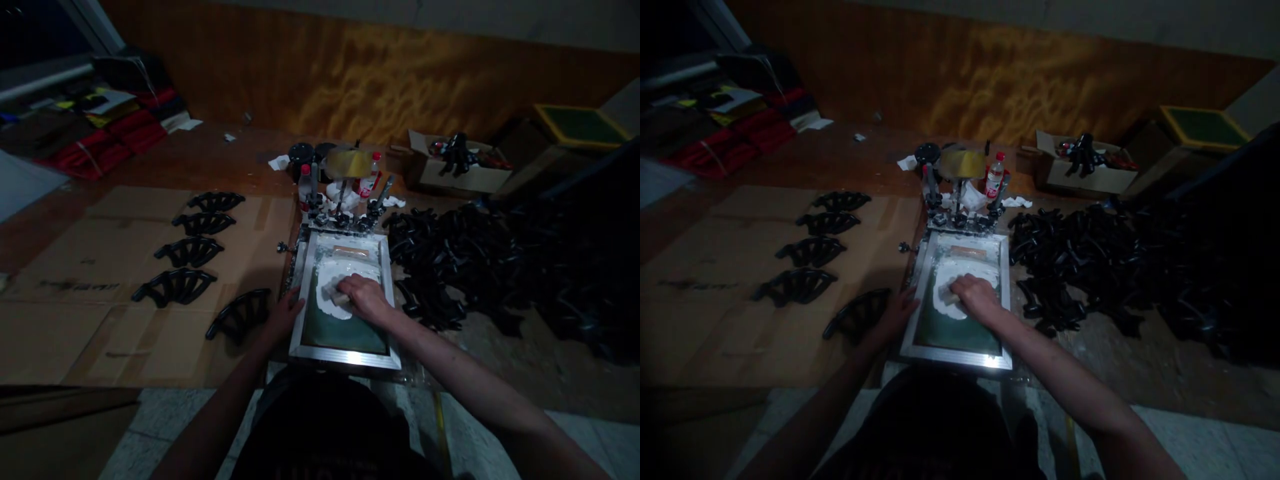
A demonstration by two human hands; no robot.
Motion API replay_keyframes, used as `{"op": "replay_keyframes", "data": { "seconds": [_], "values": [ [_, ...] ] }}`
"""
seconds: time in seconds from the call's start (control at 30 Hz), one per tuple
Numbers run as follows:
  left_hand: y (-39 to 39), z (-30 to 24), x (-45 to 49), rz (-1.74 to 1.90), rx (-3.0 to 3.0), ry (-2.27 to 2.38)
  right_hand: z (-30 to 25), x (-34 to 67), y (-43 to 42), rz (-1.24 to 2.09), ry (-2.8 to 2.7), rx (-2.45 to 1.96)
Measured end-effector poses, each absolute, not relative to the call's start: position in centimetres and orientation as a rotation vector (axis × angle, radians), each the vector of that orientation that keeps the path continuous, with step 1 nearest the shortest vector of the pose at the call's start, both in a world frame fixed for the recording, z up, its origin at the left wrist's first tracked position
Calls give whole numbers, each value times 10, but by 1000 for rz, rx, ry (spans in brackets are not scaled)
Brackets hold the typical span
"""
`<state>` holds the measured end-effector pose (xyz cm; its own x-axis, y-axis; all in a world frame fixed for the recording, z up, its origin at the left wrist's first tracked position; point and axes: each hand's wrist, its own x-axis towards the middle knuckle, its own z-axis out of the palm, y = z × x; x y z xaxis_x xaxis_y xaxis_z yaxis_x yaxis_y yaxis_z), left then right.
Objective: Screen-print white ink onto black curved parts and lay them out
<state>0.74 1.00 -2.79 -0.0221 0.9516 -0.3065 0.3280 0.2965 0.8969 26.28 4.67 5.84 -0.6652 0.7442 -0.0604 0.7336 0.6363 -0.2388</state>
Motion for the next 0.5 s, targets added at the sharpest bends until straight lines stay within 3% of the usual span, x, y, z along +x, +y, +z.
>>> {"op": "replay_keyframes", "data": {
  "seconds": [0.2, 0.5],
  "values": [
    [9, -11, 10, 727, 1186, 1559, 48, 265, 28, 463, -2769, -1197],
    [14, 61, 0, 851, 1224, 1532, 108, 297, 133, 150, -2179, -1725]
  ]
}}
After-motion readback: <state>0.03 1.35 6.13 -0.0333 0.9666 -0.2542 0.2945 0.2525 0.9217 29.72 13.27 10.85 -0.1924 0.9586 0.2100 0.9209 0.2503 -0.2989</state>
